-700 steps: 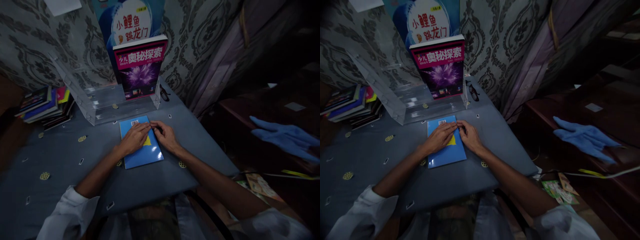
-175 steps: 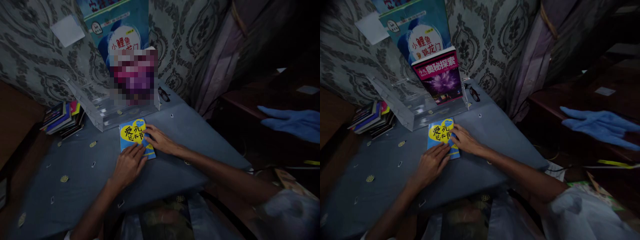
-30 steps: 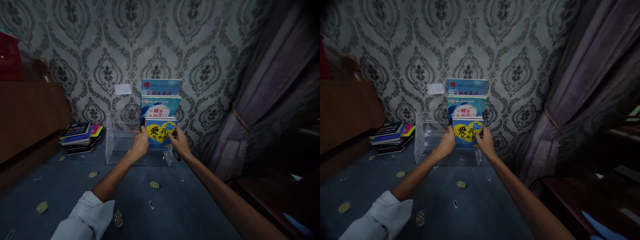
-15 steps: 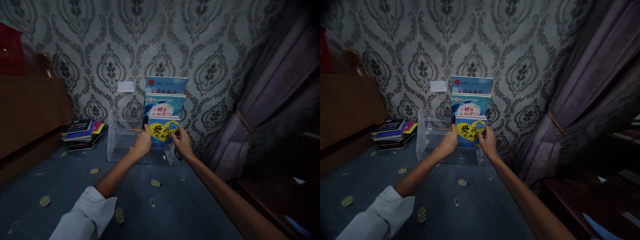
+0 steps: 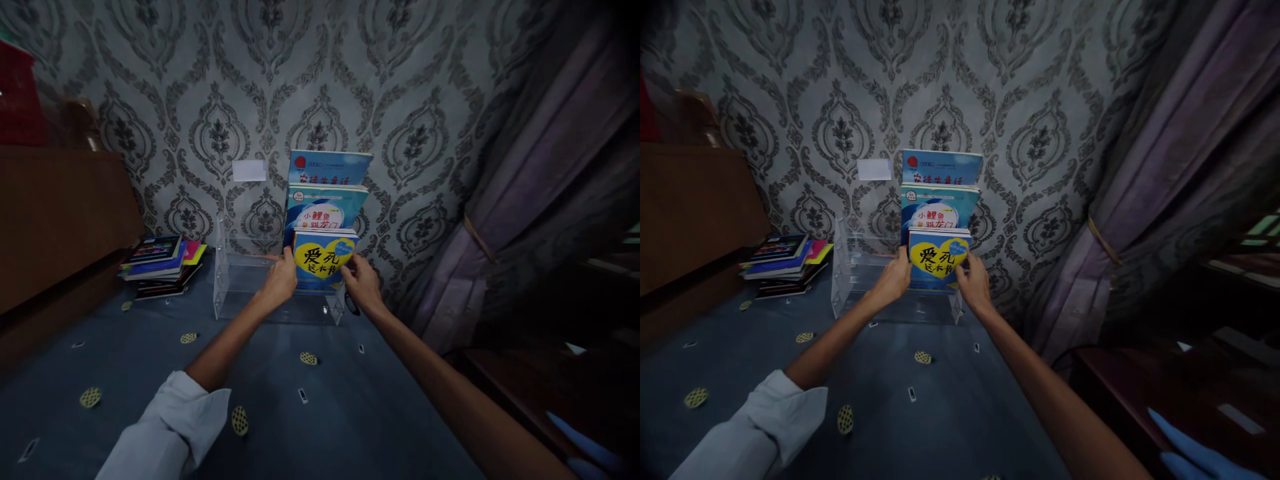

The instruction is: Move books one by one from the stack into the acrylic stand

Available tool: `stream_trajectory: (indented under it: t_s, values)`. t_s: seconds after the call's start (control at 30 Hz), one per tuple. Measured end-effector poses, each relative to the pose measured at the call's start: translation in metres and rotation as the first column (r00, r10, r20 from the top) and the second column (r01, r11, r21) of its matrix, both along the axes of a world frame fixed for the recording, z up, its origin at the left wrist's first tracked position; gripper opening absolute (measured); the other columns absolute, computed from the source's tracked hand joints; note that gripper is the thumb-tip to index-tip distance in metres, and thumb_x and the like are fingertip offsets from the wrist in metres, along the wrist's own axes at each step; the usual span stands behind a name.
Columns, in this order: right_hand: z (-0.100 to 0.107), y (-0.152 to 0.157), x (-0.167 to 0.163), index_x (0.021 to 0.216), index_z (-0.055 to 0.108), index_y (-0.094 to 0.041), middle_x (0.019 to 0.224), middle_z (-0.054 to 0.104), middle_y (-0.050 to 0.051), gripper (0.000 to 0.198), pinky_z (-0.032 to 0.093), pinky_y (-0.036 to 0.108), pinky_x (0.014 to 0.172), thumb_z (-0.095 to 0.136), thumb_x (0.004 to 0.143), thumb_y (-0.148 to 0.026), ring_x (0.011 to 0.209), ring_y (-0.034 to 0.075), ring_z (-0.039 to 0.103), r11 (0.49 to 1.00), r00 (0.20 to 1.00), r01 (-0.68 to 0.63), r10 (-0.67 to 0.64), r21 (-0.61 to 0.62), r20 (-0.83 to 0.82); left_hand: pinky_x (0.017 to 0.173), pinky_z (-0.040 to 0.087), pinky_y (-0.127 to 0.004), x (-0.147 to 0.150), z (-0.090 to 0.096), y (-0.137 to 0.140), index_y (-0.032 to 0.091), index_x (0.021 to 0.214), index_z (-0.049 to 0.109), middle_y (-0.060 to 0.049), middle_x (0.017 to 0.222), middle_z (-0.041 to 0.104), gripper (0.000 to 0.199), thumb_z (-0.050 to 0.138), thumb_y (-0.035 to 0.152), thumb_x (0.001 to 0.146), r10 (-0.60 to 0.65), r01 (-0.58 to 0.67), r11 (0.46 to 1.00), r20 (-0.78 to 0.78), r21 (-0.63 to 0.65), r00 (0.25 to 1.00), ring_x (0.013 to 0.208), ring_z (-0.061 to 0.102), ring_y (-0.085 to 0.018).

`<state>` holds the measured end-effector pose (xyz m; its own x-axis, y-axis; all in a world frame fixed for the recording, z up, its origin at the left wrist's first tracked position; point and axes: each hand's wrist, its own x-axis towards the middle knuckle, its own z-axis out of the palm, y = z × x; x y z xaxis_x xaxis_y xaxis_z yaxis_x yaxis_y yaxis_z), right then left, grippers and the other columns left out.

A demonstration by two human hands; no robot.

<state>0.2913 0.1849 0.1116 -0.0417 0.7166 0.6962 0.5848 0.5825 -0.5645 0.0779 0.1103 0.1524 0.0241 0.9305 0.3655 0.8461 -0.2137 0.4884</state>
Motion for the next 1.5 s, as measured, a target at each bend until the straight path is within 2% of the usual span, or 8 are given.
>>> stream_trajectory:
  t_s: [0.3,0.57,0.97,1.17,1.33,1.43,1.5]
  values:
    - [-0.007,-0.006,-0.003,0.120,0.063,-0.017,0.096,0.064,0.011,0.041,0.054,0.046,0.086,0.050,0.084,-0.031,0.092,0.029,0.063,0.998,0.996,0.055,-0.055,0.014,0.064,0.095,0.050,-0.043,-0.002,-0.004,0.001,0.013,0.140,0.032,-0.024,0.121,0.066,0.043,0.038,0.014,0.098,-0.022,0.022,1.000,0.040,0.010,0.999,0.110,0.068,-0.032]
    - [-0.020,-0.007,-0.008,0.128,0.058,-0.020,0.097,0.061,0.010,0.046,0.055,0.047,0.084,0.048,0.084,-0.026,0.091,0.029,0.062,0.999,0.999,0.048,-0.048,0.008,0.009,0.093,0.051,-0.047,0.002,-0.003,0.000,0.008,0.143,0.032,-0.027,0.125,0.064,0.048,0.036,0.010,0.095,0.003,-0.003,1.000,-0.005,0.009,1.000,0.111,0.067,-0.035]
    - [-0.017,-0.010,-0.011,0.128,0.060,-0.019,0.094,0.059,0.009,0.049,0.056,0.047,0.081,0.045,0.082,-0.021,0.089,0.029,0.064,0.998,0.998,0.058,-0.058,-0.015,0.007,0.092,0.052,-0.047,0.005,-0.003,-0.002,0.007,0.145,0.029,-0.026,0.125,0.064,0.057,0.038,0.005,0.089,0.026,-0.026,1.000,-0.078,-0.001,0.997,0.107,0.068,-0.036]
    - [-0.018,-0.012,-0.008,0.130,0.060,-0.018,0.099,0.062,0.011,0.051,0.055,0.050,0.086,0.048,0.081,-0.022,0.092,0.030,0.065,0.999,0.999,0.036,-0.036,-0.021,-0.009,0.096,0.050,-0.047,-0.002,-0.001,-0.002,0.007,0.145,0.029,-0.027,0.127,0.063,0.052,0.038,0.006,0.093,-0.031,0.031,1.000,0.002,-0.003,1.000,0.112,0.067,-0.033]
    - [-0.029,-0.027,0.001,0.129,0.060,-0.018,0.107,0.066,0.013,0.049,0.056,0.048,0.083,0.051,0.082,-0.029,0.096,0.029,0.066,0.999,0.995,0.030,-0.033,-0.033,-0.090,0.103,0.048,-0.044,-0.026,-0.018,-0.013,0.012,0.147,0.030,-0.020,0.132,0.061,0.051,0.039,0.013,0.096,-0.095,0.085,0.985,0.065,0.150,0.993,0.121,0.062,-0.028]
    - [-0.038,-0.048,0.002,0.113,0.066,-0.020,0.104,0.069,0.012,0.035,0.056,0.044,0.079,0.051,0.085,-0.034,0.092,0.027,0.067,0.998,0.994,-0.006,-0.001,-0.056,-0.111,0.104,0.048,-0.042,-0.046,-0.037,-0.031,0.015,0.144,0.036,-0.016,0.131,0.062,0.048,0.039,0.014,0.096,-0.115,0.107,0.966,0.021,0.234,0.993,0.120,0.062,-0.025]
    - [-0.045,-0.066,-0.003,0.098,0.067,-0.021,0.094,0.071,0.009,0.026,0.055,0.040,0.072,0.050,0.085,-0.035,0.083,0.025,0.067,0.990,0.994,-0.073,0.062,-0.119,-0.092,0.103,0.049,-0.040,-0.060,-0.052,-0.044,0.016,0.140,0.042,-0.014,0.126,0.064,0.044,0.039,0.014,0.096,-0.128,0.128,0.959,-0.015,0.252,0.992,0.117,0.063,-0.023]
